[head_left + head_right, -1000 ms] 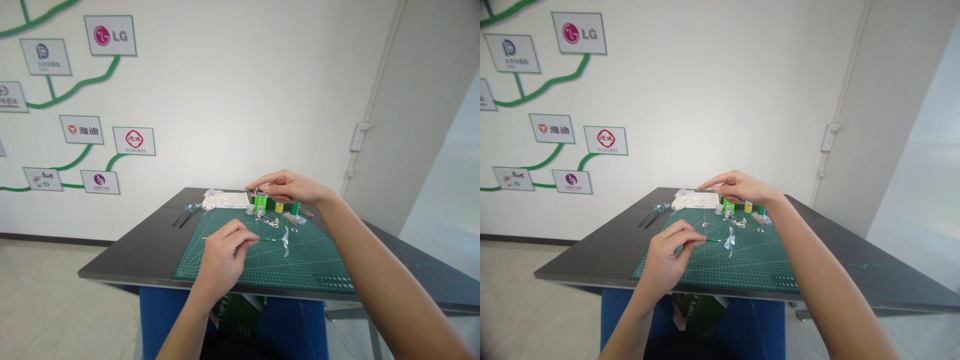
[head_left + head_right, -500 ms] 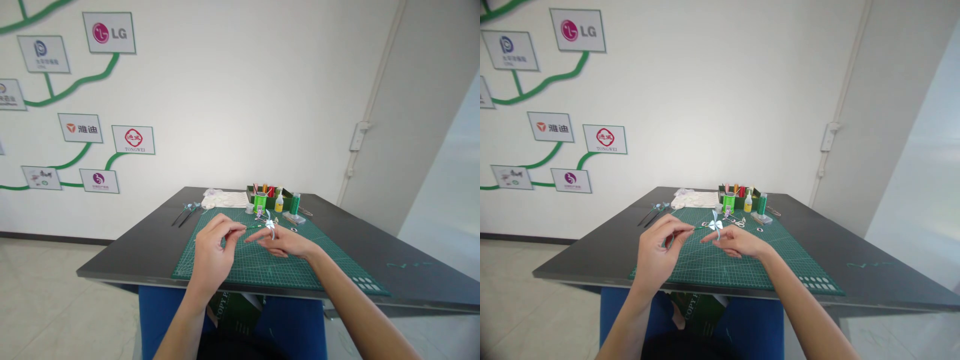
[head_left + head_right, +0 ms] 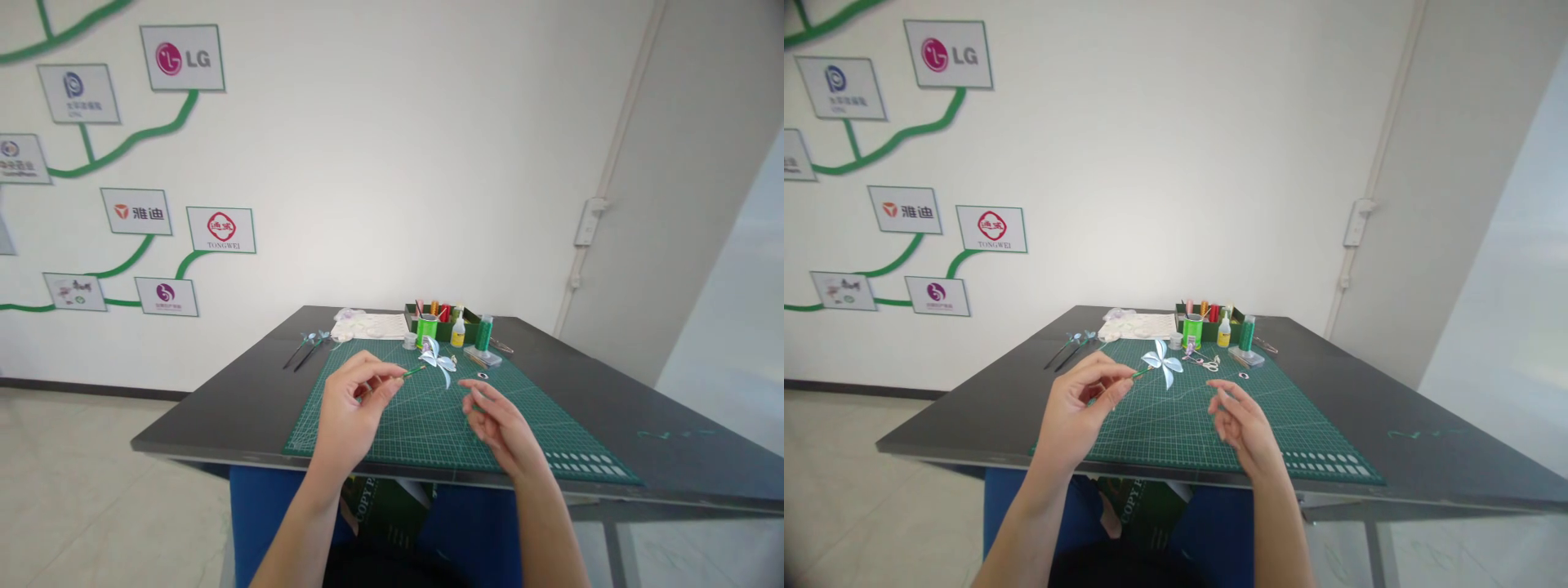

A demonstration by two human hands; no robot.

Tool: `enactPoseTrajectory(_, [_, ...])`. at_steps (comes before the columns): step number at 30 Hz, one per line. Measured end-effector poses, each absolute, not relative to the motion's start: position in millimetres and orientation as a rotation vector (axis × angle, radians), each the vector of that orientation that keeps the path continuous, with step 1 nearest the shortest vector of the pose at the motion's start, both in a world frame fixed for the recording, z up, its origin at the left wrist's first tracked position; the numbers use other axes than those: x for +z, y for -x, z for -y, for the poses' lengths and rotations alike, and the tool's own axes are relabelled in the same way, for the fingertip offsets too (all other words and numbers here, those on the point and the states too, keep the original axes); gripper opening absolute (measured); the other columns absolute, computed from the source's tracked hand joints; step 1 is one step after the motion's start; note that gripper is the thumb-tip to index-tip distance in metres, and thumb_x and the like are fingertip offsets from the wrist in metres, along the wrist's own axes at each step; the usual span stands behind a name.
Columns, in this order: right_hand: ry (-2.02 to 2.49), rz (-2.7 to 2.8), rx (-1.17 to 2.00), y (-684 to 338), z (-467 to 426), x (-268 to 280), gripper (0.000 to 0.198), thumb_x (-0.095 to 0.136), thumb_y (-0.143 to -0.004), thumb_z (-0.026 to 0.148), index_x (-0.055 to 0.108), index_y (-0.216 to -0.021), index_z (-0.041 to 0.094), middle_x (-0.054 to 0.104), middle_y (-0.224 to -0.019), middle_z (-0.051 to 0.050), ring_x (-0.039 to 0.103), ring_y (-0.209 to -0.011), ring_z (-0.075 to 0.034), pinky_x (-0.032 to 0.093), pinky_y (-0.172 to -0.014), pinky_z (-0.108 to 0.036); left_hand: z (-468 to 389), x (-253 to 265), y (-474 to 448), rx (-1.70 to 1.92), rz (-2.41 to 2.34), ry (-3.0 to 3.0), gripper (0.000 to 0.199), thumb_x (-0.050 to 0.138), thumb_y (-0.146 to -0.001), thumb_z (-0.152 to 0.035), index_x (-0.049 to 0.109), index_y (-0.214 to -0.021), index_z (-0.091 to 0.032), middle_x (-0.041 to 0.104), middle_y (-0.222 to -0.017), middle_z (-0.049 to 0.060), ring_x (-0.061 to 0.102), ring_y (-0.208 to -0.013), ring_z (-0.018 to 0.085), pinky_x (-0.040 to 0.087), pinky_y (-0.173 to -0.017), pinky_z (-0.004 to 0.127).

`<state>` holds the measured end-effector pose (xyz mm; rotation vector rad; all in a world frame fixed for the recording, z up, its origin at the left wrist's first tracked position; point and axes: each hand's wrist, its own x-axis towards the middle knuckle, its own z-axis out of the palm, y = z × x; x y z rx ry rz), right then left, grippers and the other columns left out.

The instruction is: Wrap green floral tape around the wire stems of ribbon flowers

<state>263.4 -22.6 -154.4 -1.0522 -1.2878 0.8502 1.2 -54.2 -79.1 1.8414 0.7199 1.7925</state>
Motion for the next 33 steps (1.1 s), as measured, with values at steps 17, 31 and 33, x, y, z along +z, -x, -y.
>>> enactPoseTrajectory(17, [0.655, 1.394, 0.983, -171.6, 95.6, -119.9, 0.054, 0.076, -0.096, 0.052, 0.066, -0.138, 0.021, 0.081, -0.090, -0.007, 0.078, -0.080, -0.022, 0.066, -0.081, -0.037, 69.1, -79.4, -12.4, 1.750, -0.724, -2.111, 0.022, 0.068, -0.094, -0.008, 0.086, -0.097, -0.021, 0.071, -0.083, 0.003, 0.062, -0.065, 0.013, 0.043, -0.054, 0.021])
enactPoseTrajectory(31, [0.913, 1.446, 0.661, -184.5, 97.4, -126.7, 0.045, 0.059, -0.105, 0.052, 0.081, -0.116, 0.014, 0.037, -0.047, 0.008, 0.029, -0.041, -0.010, 0.023, -0.043, -0.023, 66.8, -82.9, -9.9, 1.545, -0.704, -2.017, 0.016, 0.067, -0.097, -0.020, 0.084, -0.097, -0.020, 0.067, -0.078, 0.003, 0.055, -0.063, 0.013, 0.042, -0.057, 0.023])
enactPoseTrajectory(33, [0.914, 1.449, 0.662, -183.3, 97.0, -128.1, 0.045, 0.058, -0.106, 0.051, 0.080, -0.119, 0.014, 0.037, -0.047, 0.009, 0.028, -0.042, -0.010, 0.021, -0.044, -0.024, 66.9, -83.7, -10.1, 1.545, -0.710, -2.013, 0.017, 0.066, -0.097, -0.019, 0.083, -0.096, -0.020, 0.068, -0.077, 0.003, 0.058, -0.065, 0.014, 0.044, -0.059, 0.024])
